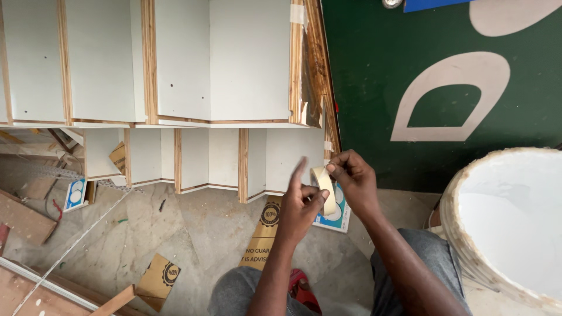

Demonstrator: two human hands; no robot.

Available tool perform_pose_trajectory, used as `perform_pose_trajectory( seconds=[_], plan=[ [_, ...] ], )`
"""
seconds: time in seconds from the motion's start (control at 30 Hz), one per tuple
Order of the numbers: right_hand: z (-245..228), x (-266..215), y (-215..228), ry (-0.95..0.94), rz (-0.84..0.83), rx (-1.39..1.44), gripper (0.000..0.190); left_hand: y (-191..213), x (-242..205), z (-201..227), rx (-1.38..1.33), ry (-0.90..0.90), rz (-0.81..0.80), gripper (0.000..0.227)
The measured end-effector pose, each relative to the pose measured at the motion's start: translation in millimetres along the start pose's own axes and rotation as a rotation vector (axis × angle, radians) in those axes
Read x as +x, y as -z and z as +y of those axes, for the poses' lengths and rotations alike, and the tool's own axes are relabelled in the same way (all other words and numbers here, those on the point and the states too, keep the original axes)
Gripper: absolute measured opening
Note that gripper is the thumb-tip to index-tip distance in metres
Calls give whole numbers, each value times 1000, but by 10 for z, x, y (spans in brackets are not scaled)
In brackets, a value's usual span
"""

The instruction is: The person applies masking tape to the edges of a wooden structure, likely a cabinet or shelving unit. They repeatedly tear off strips of tape and press them onto the vertical and horizontal edges of the wood.

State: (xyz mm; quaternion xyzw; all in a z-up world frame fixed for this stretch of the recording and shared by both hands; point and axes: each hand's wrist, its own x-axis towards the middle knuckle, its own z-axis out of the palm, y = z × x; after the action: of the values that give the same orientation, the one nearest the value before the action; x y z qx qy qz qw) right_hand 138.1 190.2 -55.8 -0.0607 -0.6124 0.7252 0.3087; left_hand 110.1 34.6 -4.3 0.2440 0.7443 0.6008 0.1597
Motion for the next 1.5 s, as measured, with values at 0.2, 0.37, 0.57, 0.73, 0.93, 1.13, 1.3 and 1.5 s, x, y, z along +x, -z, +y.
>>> perform_pose_trajectory(
  seconds=[0.2,0.37,0.57,0.73,0.93,1.13,1.3,1.5],
  plan=[
    [-64,71,-99,12,35,-12,5,-168,64,-43,32,-57,-27,81],
    [-54,157,-130,4,65,35,5,-240,155,-70,-31,-200,-4,79],
    [85,301,-44,-66,109,145,4,-178,267,-118,-2,-59,-40,62],
    [186,547,-85,-122,177,315,4,-90,585,-69,708,-256,213,64],
    [346,839,-201,-45,184,369,4,-137,657,88,782,-356,373,51],
    [346,967,-231,-45,171,367,6,-221,721,47,785,-459,475,26],
    [316,1000,-270,-46,153,374,6,-234,742,5,851,-477,543,23],
    [341,1025,-305,-45,175,339,7,-219,776,5,912,-525,584,14]
  ],
)
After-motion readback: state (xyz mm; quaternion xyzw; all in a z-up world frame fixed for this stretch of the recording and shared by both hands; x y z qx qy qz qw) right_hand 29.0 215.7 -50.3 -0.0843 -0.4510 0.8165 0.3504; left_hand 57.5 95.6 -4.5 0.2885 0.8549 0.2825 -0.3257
